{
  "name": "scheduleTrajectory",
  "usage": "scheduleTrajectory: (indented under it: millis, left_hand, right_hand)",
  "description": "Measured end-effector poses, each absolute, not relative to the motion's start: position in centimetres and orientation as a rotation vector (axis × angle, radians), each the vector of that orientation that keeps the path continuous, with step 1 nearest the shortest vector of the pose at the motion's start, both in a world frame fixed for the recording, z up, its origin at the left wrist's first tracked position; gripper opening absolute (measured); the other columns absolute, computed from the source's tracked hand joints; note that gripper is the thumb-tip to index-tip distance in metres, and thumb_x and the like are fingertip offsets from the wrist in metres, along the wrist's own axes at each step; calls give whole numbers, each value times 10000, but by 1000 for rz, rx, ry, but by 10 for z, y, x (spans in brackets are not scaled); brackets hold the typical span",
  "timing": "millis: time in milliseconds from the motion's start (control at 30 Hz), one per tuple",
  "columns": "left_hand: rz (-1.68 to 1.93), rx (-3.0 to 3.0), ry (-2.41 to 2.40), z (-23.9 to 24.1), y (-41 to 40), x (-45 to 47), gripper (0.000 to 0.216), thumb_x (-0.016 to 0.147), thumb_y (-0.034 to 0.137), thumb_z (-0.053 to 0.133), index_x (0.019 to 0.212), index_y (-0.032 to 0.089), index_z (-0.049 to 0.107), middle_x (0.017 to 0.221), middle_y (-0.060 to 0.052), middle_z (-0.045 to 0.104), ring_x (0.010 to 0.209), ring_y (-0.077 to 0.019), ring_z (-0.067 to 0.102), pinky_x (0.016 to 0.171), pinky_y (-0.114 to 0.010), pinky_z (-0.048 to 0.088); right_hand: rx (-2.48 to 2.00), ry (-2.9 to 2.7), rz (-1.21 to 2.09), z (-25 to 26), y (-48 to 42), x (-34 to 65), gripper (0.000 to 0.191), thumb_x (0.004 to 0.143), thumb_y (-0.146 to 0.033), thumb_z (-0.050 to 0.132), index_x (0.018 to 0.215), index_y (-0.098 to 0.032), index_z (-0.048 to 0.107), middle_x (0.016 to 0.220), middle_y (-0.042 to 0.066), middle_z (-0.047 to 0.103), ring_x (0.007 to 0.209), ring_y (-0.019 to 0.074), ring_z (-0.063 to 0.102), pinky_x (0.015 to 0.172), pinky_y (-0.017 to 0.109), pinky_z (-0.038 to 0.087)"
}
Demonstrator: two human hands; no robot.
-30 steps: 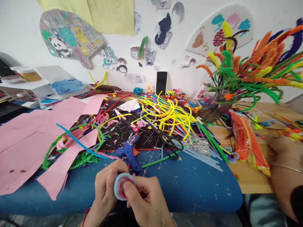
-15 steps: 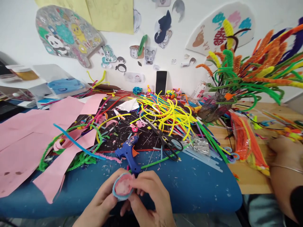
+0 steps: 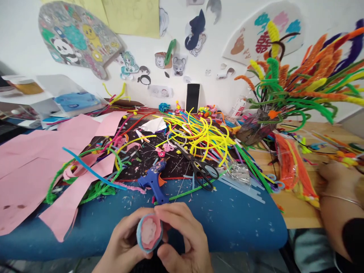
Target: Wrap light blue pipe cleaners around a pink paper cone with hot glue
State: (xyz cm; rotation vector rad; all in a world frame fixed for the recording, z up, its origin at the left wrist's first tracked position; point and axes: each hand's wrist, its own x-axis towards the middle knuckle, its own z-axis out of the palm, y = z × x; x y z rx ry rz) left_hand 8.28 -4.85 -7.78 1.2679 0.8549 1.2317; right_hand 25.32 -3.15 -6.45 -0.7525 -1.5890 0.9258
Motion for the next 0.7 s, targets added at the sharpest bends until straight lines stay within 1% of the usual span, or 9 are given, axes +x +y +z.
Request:
scheduleTrajectory:
  millis: [33, 100, 200, 333, 433, 533, 600, 700]
  left_hand:
    - [1259, 1314, 860, -77, -48, 84, 358, 819, 498, 819, 1086, 265, 771, 853, -9, 750, 744, -160, 650, 712, -206, 508]
    - [1308, 1368, 859, -76, -47, 87, 351, 821, 523, 805, 1045, 253, 787, 794, -9, 748, 680, -151, 641, 679, -201, 519]
    - [1384, 1406, 866, -73, -44, 90, 376, 802, 570, 796, 965, 231, 816, 671, -5, 720, 567, -133, 591, 592, -188, 515]
    - [1480, 1463, 894, -70, -39, 91, 396, 796, 575, 795, 996, 236, 841, 651, -25, 745, 551, -149, 612, 570, -195, 541]
    - [1527, 1487, 902, -70, -37, 90, 399, 786, 591, 796, 940, 227, 851, 602, -24, 734, 506, -145, 599, 533, -192, 530]
    - [1491, 1451, 928, -72, -38, 90, 371, 805, 574, 787, 928, 230, 854, 632, -40, 760, 529, -171, 639, 567, -226, 553]
    - [1443, 1416, 941, -76, -40, 89, 344, 828, 557, 772, 976, 258, 856, 702, -52, 795, 589, -199, 687, 624, -257, 574]
    - [1423, 1399, 930, -82, -42, 87, 282, 848, 502, 777, 1034, 303, 849, 792, -49, 827, 680, -220, 738, 706, -270, 580]
  right_hand:
    - [-755, -1559, 992, -66, -31, 252, 445, 933, -593, 673, 1311, -361, 708, 1185, 41, 775, 1072, 182, 725, 937, 267, 609]
    - [-747, -1521, 1090, -70, -31, 249, 472, 907, -629, 683, 1314, -391, 705, 1190, 36, 778, 1085, 184, 728, 939, 261, 607]
    - [-726, -1503, 1118, -72, -30, 244, 430, 900, -620, 698, 1266, -396, 736, 1153, 33, 786, 1064, 175, 735, 930, 241, 604]
    - [-714, -1489, 1085, -71, -29, 240, 432, 877, -607, 731, 1247, -385, 751, 1131, 39, 794, 1034, 181, 743, 918, 245, 611]
    - [-716, -1484, 1059, -69, -29, 239, 380, 892, -573, 731, 1206, -363, 775, 1105, 50, 804, 1009, 193, 752, 897, 265, 627]
    - [-718, -1495, 1015, -67, -27, 238, 339, 913, -539, 721, 1183, -345, 788, 1080, 63, 814, 970, 211, 765, 863, 301, 647]
    - [-724, -1494, 991, -66, -26, 237, 319, 925, -525, 713, 1177, -345, 790, 1071, 62, 818, 956, 211, 769, 848, 307, 653]
    - [-719, -1480, 981, -66, -26, 235, 280, 944, -493, 703, 1177, -364, 788, 1060, 50, 823, 949, 203, 770, 855, 310, 654]
